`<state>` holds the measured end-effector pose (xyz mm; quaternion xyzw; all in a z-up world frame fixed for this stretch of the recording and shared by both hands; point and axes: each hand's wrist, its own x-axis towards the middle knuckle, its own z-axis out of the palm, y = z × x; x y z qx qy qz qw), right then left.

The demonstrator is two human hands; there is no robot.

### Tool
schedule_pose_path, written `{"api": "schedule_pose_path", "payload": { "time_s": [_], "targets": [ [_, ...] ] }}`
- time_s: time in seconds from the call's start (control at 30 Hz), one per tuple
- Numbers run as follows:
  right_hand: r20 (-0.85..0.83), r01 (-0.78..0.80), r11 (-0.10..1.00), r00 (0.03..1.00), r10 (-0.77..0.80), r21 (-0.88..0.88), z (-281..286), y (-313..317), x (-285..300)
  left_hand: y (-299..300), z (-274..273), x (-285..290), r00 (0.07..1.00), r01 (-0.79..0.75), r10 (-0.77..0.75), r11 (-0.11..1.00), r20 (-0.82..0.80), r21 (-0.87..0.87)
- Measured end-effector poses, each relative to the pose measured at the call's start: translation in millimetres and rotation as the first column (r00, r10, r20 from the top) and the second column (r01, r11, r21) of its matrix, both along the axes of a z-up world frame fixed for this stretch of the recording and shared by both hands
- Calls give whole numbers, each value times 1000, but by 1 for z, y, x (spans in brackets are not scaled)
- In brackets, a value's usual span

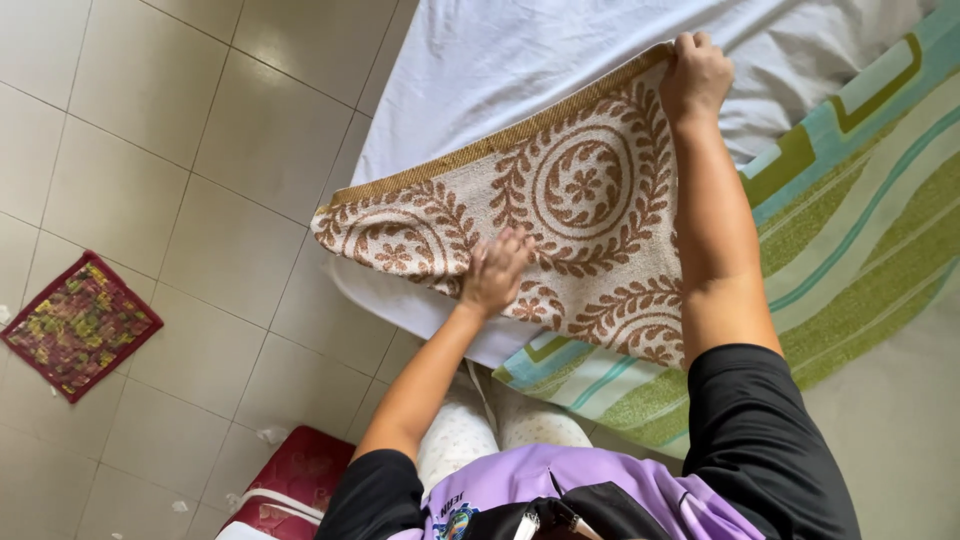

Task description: The person unfolds a patterned towel and lays it flat on a bed. They then fold the towel multiple times into a compact rectangular shape. Finally, the person picks up a small decorative mat from the floor and walks towards a door.

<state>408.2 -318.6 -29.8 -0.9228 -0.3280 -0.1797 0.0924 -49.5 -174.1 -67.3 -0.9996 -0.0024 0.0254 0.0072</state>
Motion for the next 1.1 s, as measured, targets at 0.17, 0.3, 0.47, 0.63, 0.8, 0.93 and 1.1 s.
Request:
{"api": "schedule_pose_path", "payload": {
  "time_s": [0.17,0.3,0.47,0.63,0.8,0.93,1.1],
  "targets": [
    [-331,210,969,912,-241,-128,-5,13,-27,-20,-12,-25,997,34,-22,985,76,-167],
    [-456,198,976,863,-220,-96,-14,14,-72,-18,-5,-22,989,145,-149,945,11,-292],
    [-419,43,975,898,-133,-217,-16,5,-124,-14,46,-38,946,240,-308,877,-104,-416],
    [-501,-20,966,857,-116,-258,2,-13,-190,-21,3,-64,945,312,-276,922,174,-231],
    [-559,33,993,825,-90,-111,7,-58,-243,-25,3,-81,931,365,-336,872,143,-326],
    [-585,148,988,798,-148,-48,-6,-106,-278,-6,30,-73,939,336,-333,830,88,-444],
    [-619,339,922,688,-380,-190,4,-197,-332,71,47,-47,942,7,124,922,312,-387]
  ]
}}
